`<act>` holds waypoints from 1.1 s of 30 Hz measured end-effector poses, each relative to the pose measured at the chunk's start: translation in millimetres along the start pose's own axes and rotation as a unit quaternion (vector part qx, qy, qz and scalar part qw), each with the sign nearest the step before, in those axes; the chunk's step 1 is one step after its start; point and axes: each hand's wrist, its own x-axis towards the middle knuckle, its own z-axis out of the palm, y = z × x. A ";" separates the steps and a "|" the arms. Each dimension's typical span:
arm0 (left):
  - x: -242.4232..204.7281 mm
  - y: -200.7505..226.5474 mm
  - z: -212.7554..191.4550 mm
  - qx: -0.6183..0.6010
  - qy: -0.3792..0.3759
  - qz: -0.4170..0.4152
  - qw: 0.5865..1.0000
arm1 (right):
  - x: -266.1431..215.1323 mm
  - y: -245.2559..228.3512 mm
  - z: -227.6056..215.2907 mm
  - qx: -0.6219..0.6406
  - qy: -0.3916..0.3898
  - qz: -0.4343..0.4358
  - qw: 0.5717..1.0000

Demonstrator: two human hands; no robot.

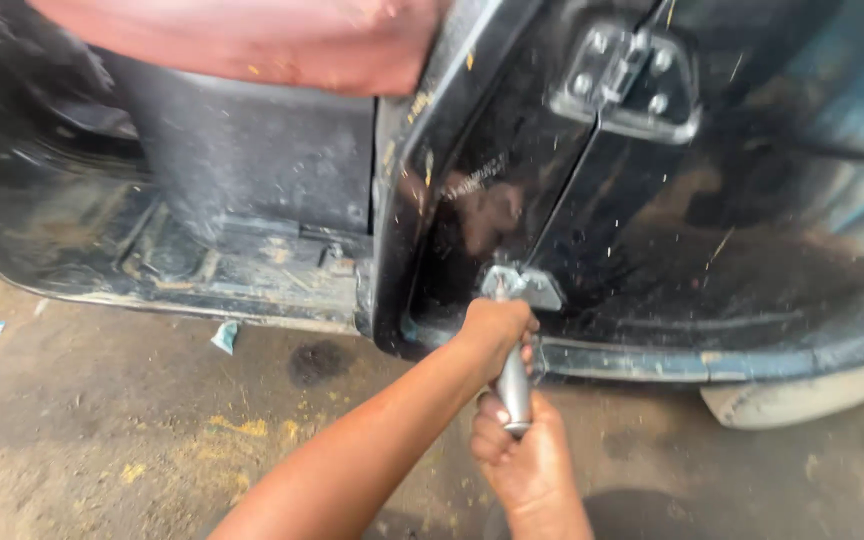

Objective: The person removes a metal hinge from a vehicle door using a tool and then positions a new hinge, securing it with screws.

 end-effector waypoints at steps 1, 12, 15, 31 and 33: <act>-1.8 0.8 0.3 0.049 -0.001 -0.007 0.999 | -2.5 6.5 9.9 -0.032 0.050 -0.030 0.998; -2.1 -2.0 -11.0 0.121 -0.030 -0.012 0.992 | -14.3 51.3 51.5 -0.792 0.341 -0.308 0.402; -3.3 -3.6 -12.1 0.075 -0.028 -0.027 0.996 | -2.6 46.4 41.1 -0.817 0.392 -0.255 0.336; 29.3 -40.4 -25.6 -0.420 -0.484 -0.112 0.759 | -10.0 7.4 37.5 -0.829 0.365 -0.302 0.297; 26.8 -36.8 -19.0 -0.475 -0.506 -0.101 0.713 | -9.6 3.0 31.5 -0.790 0.345 -0.371 0.345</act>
